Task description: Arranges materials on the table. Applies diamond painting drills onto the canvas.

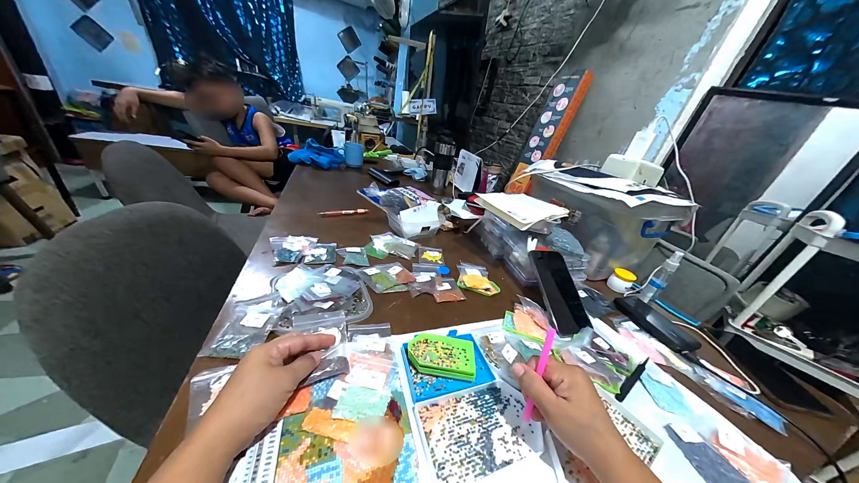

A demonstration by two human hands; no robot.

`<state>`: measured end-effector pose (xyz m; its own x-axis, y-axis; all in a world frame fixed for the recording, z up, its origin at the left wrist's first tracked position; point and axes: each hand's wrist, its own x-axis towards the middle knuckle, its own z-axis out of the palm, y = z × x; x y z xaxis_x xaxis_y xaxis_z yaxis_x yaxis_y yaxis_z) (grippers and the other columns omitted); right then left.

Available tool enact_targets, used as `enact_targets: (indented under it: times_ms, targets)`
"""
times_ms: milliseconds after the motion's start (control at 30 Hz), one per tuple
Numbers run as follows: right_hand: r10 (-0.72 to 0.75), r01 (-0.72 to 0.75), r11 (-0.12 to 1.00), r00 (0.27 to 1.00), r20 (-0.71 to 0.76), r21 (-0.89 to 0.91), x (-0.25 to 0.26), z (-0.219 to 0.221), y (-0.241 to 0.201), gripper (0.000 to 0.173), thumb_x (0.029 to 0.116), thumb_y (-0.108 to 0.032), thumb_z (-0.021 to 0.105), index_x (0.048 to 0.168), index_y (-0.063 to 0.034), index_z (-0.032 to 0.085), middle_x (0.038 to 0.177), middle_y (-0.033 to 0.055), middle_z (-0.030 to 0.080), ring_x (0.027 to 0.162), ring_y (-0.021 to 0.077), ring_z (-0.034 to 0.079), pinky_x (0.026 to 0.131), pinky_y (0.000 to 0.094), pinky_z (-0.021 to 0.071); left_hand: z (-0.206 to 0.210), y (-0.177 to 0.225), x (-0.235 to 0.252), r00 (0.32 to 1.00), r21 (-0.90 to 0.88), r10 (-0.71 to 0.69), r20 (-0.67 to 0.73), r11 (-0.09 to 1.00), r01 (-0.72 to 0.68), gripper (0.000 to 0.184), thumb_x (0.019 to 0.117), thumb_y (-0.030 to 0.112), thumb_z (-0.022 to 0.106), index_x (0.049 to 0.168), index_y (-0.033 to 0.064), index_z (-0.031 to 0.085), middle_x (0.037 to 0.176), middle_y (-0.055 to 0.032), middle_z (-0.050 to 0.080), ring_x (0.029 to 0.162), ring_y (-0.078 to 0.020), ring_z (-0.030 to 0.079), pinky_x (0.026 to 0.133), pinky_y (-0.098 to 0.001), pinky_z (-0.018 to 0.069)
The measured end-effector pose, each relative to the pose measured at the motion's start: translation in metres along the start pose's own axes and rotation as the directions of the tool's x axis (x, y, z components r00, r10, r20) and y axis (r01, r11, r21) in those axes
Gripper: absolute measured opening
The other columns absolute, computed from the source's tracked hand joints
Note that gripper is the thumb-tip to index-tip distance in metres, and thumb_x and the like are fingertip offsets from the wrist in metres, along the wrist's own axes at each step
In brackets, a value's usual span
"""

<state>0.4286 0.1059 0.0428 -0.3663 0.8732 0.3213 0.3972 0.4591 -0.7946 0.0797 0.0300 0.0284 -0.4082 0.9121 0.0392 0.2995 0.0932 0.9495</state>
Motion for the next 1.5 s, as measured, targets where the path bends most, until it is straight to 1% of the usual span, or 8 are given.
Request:
enact_targets:
  times_ms: [367, 633, 800, 900, 967, 1133, 1367, 1500]
  targets:
    - [0.002, 0.0, 1.0, 0.997, 0.077, -0.022, -0.0009, -0.0008, -0.0015, 0.032, 0.0998, -0.03, 0.054, 0.071, -0.0166, 0.058, 0.058, -0.012, 0.05, 0.051, -0.0049, 0.049, 0.049, 0.0148, 0.0417, 0.0004, 0.0002, 0.0005, 1.0, -0.007, -0.01, -0.003, 1.0, 0.01, 0.021, 0.0995, -0.001, 0.059, 0.112, 0.005, 0.074, 0.11, -0.0051, 0.073, 0.092, -0.0119, 0.068, 0.081, -0.0308, 0.0542]
    - [0.03, -0.034, 0.999, 0.994, -0.106, -0.034, 0.0016, -0.001, 0.002, 0.031, 0.1006, -0.028, 0.055, 0.073, -0.0157, 0.059, 0.057, -0.0106, 0.051, 0.048, -0.0027, 0.049, 0.048, 0.0158, 0.0422, 0.0008, 0.0017, -0.0003, 1.0, -0.016, -0.024, -0.008, 1.0, 0.024, 0.02, 0.0998, -0.001, 0.059, 0.112, 0.005, 0.074, 0.109, -0.0051, 0.073, 0.091, -0.0111, 0.068, 0.081, -0.0294, 0.0542]
    - [-0.077, 0.075, 0.99, 0.997, -0.013, -0.115, 0.0004, 0.0013, 0.0066, 0.035, 0.1013, -0.035, 0.054, 0.074, -0.0136, 0.062, 0.058, -0.0105, 0.051, 0.052, -0.0051, 0.049, 0.051, 0.0149, 0.0413, 0.0006, 0.0013, -0.0008, 1.0, -0.017, -0.022, -0.006, 1.0, 0.022, 0.021, 0.0997, -0.001, 0.059, 0.112, 0.0054, 0.074, 0.109, -0.0051, 0.073, 0.09, -0.0107, 0.068, 0.081, -0.0293, 0.054]
    - [-0.141, 0.141, 0.99, 0.988, 0.061, 0.009, -0.0011, 0.0014, 0.0046, 0.033, 0.1018, -0.032, 0.055, 0.074, -0.0138, 0.061, 0.059, -0.0125, 0.05, 0.052, -0.008, 0.048, 0.05, 0.0117, 0.0403, 0.0005, -0.0002, 0.0003, 1.0, -0.022, -0.008, -0.008, 1.0, 0.008, 0.021, 0.0992, -0.002, 0.059, 0.111, 0.0052, 0.074, 0.109, -0.0049, 0.073, 0.09, -0.0108, 0.068, 0.08, -0.029, 0.0544]
    - [-0.112, 0.108, 0.991, 0.992, 0.051, 0.075, -0.0022, 0.0013, 0.0002, 0.03, 0.1016, -0.028, 0.056, 0.075, -0.0149, 0.06, 0.061, -0.0136, 0.053, 0.053, -0.0081, 0.05, 0.051, 0.0111, 0.0425, -0.0002, -0.0004, 0.0003, 1.0, 0.0, 0.005, -0.002, 1.0, -0.005, 0.02, 0.0995, -0.001, 0.059, 0.112, 0.0054, 0.074, 0.111, -0.0048, 0.073, 0.094, -0.0116, 0.068, 0.083, -0.0315, 0.054]
    - [-0.073, 0.071, 0.997, 0.996, -0.046, -0.034, 0.0008, -0.0003, 0.0034, 0.031, 0.1008, -0.03, 0.055, 0.073, -0.0156, 0.06, 0.058, -0.0123, 0.051, 0.051, -0.0064, 0.049, 0.05, 0.0123, 0.0414, 0.0, 0.002, -0.0006, 1.0, 0.008, 0.001, 0.0, 1.0, -0.001, 0.02, 0.0997, -0.001, 0.059, 0.112, 0.0054, 0.074, 0.111, -0.0048, 0.072, 0.094, -0.0119, 0.067, 0.083, -0.032, 0.0536]
    - [-0.091, 0.09, 0.99, 0.996, -0.009, -0.109, 0.0013, 0.0004, 0.0071, 0.035, 0.1011, -0.036, 0.055, 0.074, -0.0148, 0.062, 0.058, -0.0116, 0.051, 0.051, -0.0059, 0.049, 0.05, 0.0138, 0.0404, 0.0002, 0.0008, -0.0004, 1.0, -0.009, 0.0, -0.004, 1.0, 0.0, 0.02, 0.0994, -0.002, 0.059, 0.111, 0.0056, 0.074, 0.111, -0.0049, 0.073, 0.094, -0.0118, 0.067, 0.083, -0.0309, 0.054]
    - [-0.094, 0.094, 0.995, 0.995, 0.016, -0.041, 0.0002, 0.0009, 0.0041, 0.033, 0.101, -0.032, 0.055, 0.074, -0.0149, 0.061, 0.058, -0.0126, 0.051, 0.051, -0.0073, 0.048, 0.05, 0.0121, 0.04, 0.0001, 0.0008, 0.0, 1.0, -0.008, -0.005, -0.005, 1.0, 0.005, 0.02, 0.0992, -0.002, 0.059, 0.111, 0.005, 0.074, 0.111, -0.005, 0.073, 0.094, -0.0119, 0.067, 0.083, -0.0309, 0.0539]
